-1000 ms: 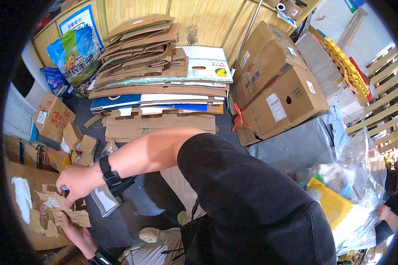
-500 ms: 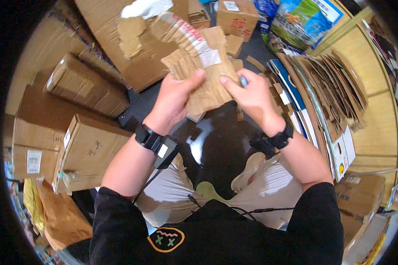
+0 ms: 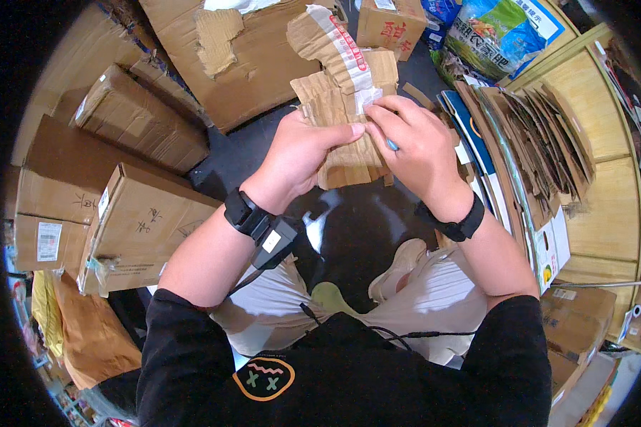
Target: The person peels tape from small cardboard pieces using a box cutter, tears sections apart by hand, and stacks the flattened cardboard onto a pile.
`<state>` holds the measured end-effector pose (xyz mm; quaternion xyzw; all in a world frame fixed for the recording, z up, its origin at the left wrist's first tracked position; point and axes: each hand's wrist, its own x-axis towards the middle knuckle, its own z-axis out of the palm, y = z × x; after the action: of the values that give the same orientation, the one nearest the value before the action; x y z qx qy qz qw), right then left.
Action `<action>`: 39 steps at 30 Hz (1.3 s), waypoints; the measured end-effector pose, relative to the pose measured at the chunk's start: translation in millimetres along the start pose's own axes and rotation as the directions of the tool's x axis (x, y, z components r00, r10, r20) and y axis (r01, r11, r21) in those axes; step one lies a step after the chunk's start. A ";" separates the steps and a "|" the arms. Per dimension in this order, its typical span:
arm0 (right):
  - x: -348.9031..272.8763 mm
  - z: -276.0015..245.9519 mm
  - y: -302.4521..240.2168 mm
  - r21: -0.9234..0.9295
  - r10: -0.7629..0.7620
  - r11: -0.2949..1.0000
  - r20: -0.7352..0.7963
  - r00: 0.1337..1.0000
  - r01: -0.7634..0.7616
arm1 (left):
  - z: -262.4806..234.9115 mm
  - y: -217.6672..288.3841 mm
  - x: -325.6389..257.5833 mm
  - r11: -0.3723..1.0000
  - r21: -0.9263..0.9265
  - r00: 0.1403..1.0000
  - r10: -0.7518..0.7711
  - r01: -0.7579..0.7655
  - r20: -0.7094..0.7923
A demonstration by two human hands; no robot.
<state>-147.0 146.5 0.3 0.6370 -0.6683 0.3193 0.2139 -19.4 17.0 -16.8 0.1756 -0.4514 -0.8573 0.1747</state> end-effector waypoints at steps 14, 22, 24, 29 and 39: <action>-0.7 -0.5 -12.2 0.210 0.223 0.955 -0.037 0.974 -0.211 | 6.5 -5.8 -9.6 0.960 0.240 0.987 0.158 -0.143 -0.041; -11.1 9.3 -14.7 0.143 0.178 0.975 -0.062 0.982 -0.168 | 8.1 -18.8 -7.0 0.872 0.451 0.961 0.261 -0.192 -0.095; -11.7 11.0 -15.8 0.132 0.183 0.976 -0.059 0.981 -0.174 | 9.4 -20.8 -6.3 0.840 0.511 0.953 0.280 -0.182 -0.120; -11.4 16.3 -16.2 0.144 0.206 0.971 -0.086 0.975 -0.192 | 13.7 -20.3 -8.5 0.692 0.671 0.907 0.416 -0.266 -0.071; -8.3 14.6 -17.1 0.147 0.276 0.952 -0.035 0.961 -0.268 | 9.2 -26.0 -4.4 0.624 0.715 0.882 0.470 -0.316 -0.021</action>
<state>-127.6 142.6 -13.2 0.5433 -0.7192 0.4096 0.1407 -23.5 39.4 -32.9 0.2119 -0.7451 -0.5422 0.3254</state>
